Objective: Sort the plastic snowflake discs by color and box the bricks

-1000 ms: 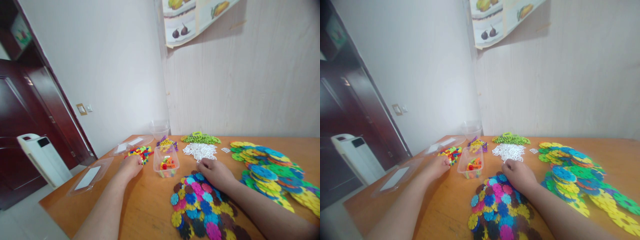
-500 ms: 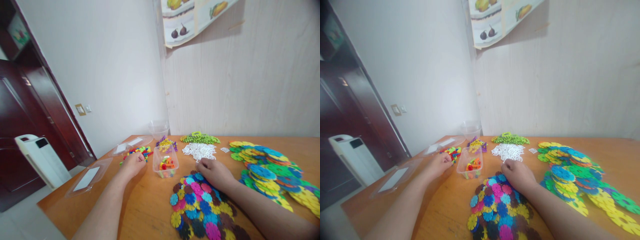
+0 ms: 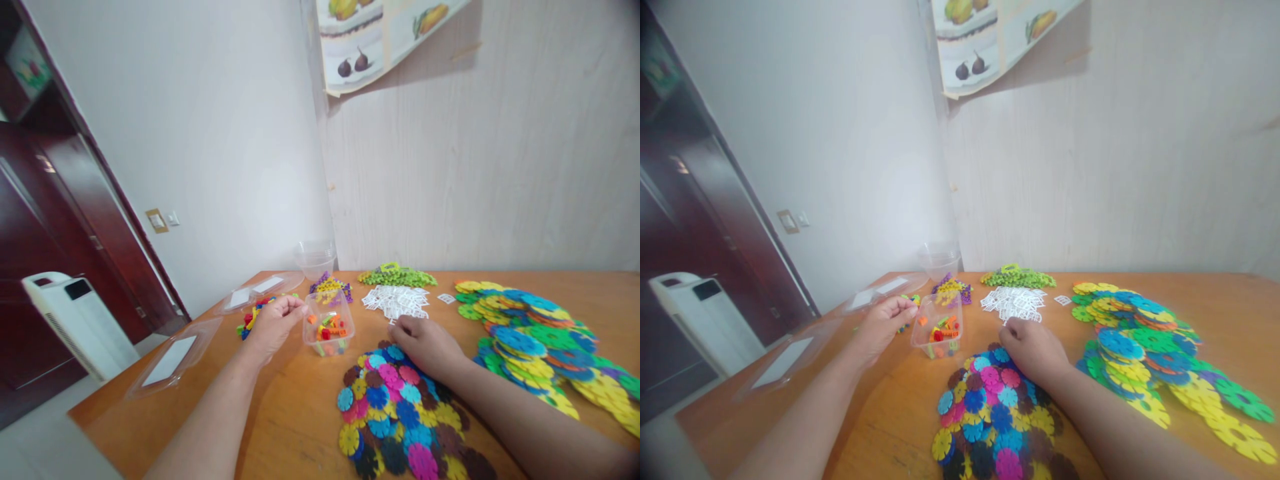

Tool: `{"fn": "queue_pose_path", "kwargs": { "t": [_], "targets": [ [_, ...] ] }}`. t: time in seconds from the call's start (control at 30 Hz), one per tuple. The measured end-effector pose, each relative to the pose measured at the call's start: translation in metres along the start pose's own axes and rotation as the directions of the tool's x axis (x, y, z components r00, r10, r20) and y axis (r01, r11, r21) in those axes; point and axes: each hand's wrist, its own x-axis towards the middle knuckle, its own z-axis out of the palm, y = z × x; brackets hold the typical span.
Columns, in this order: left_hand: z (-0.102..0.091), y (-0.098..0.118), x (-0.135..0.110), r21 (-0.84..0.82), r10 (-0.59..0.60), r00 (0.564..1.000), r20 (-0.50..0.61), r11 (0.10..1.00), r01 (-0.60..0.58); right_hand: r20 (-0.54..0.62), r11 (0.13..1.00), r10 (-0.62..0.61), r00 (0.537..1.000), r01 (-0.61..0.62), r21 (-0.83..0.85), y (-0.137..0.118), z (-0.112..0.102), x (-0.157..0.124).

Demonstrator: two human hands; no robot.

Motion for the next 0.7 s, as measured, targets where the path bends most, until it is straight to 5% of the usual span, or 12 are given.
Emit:
{"fn": "queue_pose_path", "kwargs": {
  "t": [0.2, 0.47, 0.7],
  "targets": [
    [-0.017, -0.005, 0.003, -0.043, -0.061, 0.986, -0.156, 0.998, 0.055, 0.006, 1.0, 0.009, 1.0, -0.009, -0.003, 0.0, 0.0, 0.0],
    [-0.041, -0.022, 0.012, 0.096, -0.062, 0.885, -0.461, 0.988, 0.119, 0.007, 1.0, -0.006, 1.0, 0.006, 0.006, 0.001, -0.001, 0.0],
    [-0.047, -0.052, 0.02, 0.548, -0.022, 0.955, -0.295, 0.815, 0.188, 0.014, 1.0, -0.003, 1.0, 0.003, 0.008, 0.003, 0.001, 0.001]
  ]
}}
